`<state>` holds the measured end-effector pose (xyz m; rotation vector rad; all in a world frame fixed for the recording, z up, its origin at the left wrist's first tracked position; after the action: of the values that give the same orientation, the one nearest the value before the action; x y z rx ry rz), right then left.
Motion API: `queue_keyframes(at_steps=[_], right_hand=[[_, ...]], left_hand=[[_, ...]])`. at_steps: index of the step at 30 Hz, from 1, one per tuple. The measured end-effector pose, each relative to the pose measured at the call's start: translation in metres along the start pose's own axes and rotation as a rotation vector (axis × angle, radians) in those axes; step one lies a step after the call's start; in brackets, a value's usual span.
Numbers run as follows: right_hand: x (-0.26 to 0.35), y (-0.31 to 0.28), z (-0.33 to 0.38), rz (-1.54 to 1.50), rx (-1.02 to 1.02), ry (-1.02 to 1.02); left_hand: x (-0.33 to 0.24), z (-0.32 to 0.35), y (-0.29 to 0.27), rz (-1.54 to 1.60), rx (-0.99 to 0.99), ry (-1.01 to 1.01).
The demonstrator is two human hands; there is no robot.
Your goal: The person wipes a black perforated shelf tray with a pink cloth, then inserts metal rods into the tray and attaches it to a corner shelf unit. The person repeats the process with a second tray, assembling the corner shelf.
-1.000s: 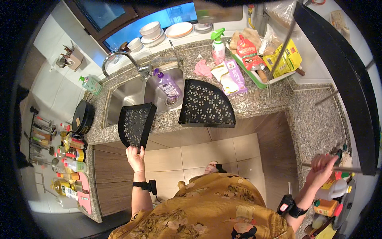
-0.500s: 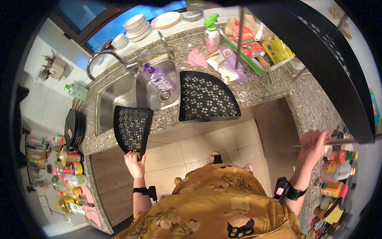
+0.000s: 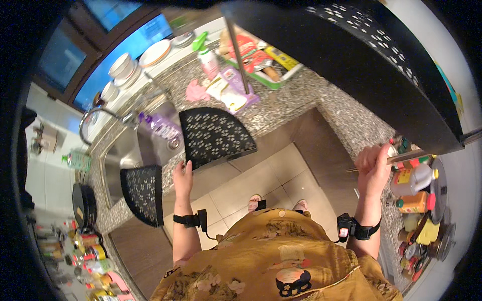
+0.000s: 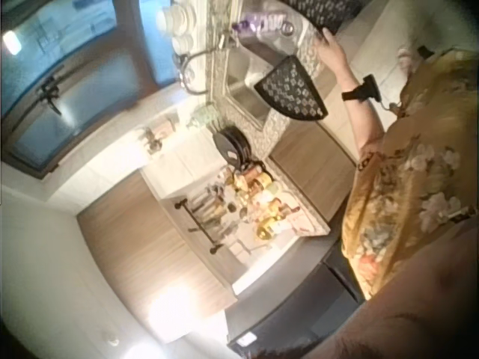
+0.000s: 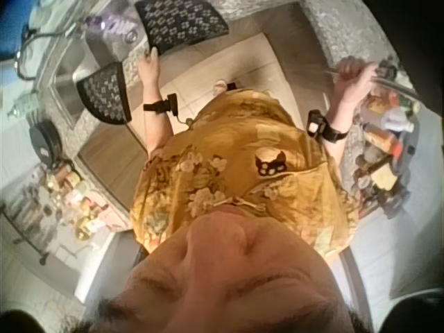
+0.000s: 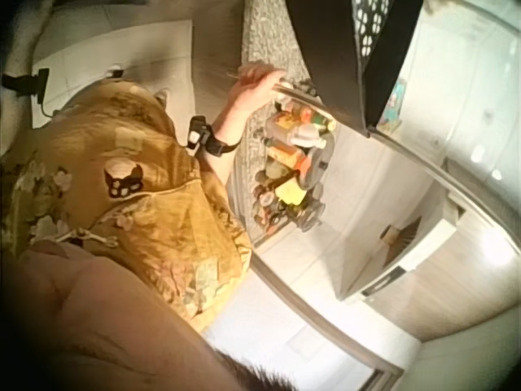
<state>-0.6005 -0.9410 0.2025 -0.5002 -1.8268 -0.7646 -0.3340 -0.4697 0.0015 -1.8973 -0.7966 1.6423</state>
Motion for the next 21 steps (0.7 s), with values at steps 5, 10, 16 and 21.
queue_keyframes(at_steps=[5, 10, 16, 21], right_hand=[[0.015, -0.041, 0.006, 0.074, -0.020, -0.096], [0.016, -0.114, 0.027, 0.047, -0.351, -0.104], [0.026, -0.175, 0.020, 0.160, -0.457, -0.156], [0.061, -0.183, 0.000, 0.087, -0.303, -0.106]], left_hand=[[0.064, -0.012, 0.031, 0.290, 0.151, -0.357], [0.006, 0.038, 0.021, 0.329, 0.277, -0.408], [-0.068, 0.109, 0.015, 0.610, 0.319, -0.653], [-0.189, 0.157, 0.077, 0.750, 0.510, -0.428]])
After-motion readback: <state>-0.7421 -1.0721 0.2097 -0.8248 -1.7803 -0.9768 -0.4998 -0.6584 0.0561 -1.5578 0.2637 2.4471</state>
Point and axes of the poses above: each hand's wrist, its own z-axis away from the middle knuckle, its own y-axis out of the palm, x = y × z, the point moved 5 cm from there along -z, towards the middle knuckle, and after that the axes turned 6 degrees about z, right-handed, at the moved point
